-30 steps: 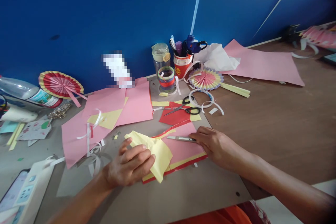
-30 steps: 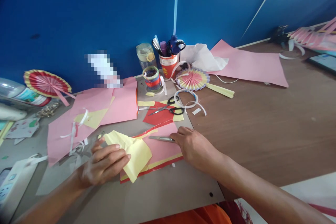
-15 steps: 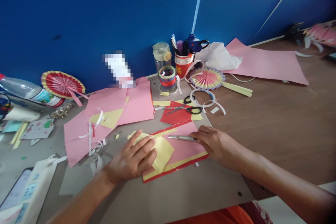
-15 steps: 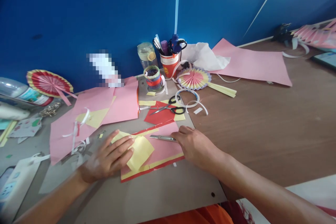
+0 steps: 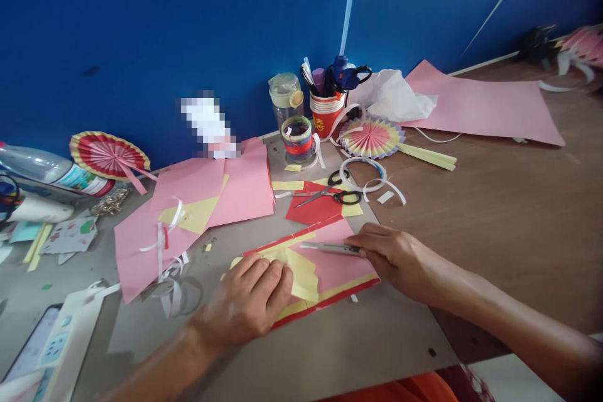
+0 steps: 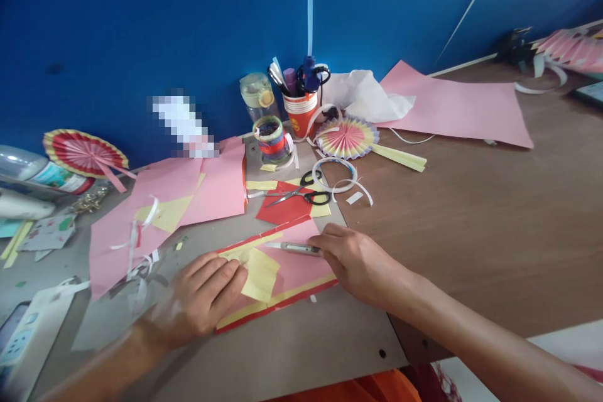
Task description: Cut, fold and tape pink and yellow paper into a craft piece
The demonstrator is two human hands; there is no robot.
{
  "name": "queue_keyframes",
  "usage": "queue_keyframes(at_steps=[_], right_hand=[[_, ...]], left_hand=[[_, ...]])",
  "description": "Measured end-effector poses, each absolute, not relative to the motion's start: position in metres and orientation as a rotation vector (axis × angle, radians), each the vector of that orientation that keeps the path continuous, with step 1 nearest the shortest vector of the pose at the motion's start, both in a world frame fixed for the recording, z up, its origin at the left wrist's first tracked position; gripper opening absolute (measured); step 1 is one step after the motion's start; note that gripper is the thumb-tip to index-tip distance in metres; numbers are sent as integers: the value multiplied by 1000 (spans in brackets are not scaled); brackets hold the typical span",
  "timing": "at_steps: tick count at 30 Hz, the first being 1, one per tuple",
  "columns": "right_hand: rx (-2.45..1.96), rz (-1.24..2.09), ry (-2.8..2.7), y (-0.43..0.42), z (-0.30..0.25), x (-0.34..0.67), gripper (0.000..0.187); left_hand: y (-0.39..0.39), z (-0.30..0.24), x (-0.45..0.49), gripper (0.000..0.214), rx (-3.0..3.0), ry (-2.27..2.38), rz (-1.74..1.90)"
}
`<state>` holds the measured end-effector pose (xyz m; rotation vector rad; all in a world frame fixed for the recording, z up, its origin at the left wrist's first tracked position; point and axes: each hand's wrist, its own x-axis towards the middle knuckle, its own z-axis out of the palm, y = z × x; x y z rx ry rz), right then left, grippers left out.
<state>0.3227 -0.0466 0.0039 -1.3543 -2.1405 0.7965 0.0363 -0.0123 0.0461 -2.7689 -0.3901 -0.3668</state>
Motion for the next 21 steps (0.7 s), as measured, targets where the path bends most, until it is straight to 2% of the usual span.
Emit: queue_keyframes(at_steps=[6,13,21], right_hand=[[-1177,643,-2256,-27,4,306,30],[-1251,469,-2457,-14,-14,282,24],[-1338,460,-2585,-10,-11,280,28]], left_hand=[[-15,37,31,14,-2786,-477,-396],[-20,36,34,16,-2818,-567,-396],[-22,38,35,19,-2860,-626,-439]])
